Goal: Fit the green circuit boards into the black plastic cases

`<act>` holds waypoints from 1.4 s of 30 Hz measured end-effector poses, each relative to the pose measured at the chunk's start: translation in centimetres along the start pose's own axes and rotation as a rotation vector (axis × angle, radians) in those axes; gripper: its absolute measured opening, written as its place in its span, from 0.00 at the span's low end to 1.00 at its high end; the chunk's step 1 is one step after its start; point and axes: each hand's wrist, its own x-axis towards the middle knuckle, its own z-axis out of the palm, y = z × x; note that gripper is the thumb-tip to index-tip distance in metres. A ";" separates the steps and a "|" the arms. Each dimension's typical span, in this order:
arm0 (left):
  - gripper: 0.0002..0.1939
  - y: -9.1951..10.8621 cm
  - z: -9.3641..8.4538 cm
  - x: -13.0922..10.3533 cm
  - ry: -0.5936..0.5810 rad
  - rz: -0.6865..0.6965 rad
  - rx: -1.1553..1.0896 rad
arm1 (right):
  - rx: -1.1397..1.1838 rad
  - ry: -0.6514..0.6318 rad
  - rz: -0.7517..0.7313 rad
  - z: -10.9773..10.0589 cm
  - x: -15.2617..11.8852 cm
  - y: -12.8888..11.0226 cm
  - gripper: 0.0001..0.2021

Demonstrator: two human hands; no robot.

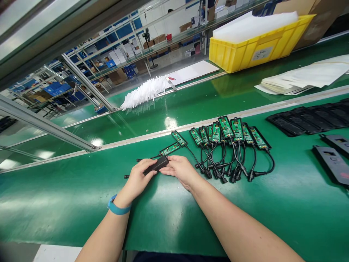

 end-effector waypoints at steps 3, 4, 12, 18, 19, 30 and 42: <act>0.18 -0.4 0.2 -0.1 0.011 0.007 0.004 | 0.002 -0.023 -0.011 0.0 -0.1 0.0 0.08; 0.19 -0.5 0.3 -0.1 0.012 0.007 0.005 | 0.001 -0.038 -0.016 0.0 -0.2 0.0 0.08; 0.19 -0.5 0.6 -0.1 -0.012 0.062 0.052 | -0.050 0.037 -0.071 0.1 -0.4 0.1 0.13; 0.19 0.1 0.4 -0.4 -0.003 0.112 0.062 | -0.138 0.140 -0.147 0.5 -0.5 0.3 0.21; 0.19 0.1 0.4 -0.5 0.002 0.121 0.076 | -0.150 0.147 -0.162 0.7 -0.7 0.2 0.21; 0.12 2.5 -1.3 -0.2 -0.166 -0.184 -0.134 | -0.382 0.063 -0.186 1.3 -2.7 -1.2 0.15; 0.06 2.7 -1.6 -1.2 -0.131 -0.245 0.015 | -0.688 -0.057 -0.006 -1.0 -1.1 -2.3 0.18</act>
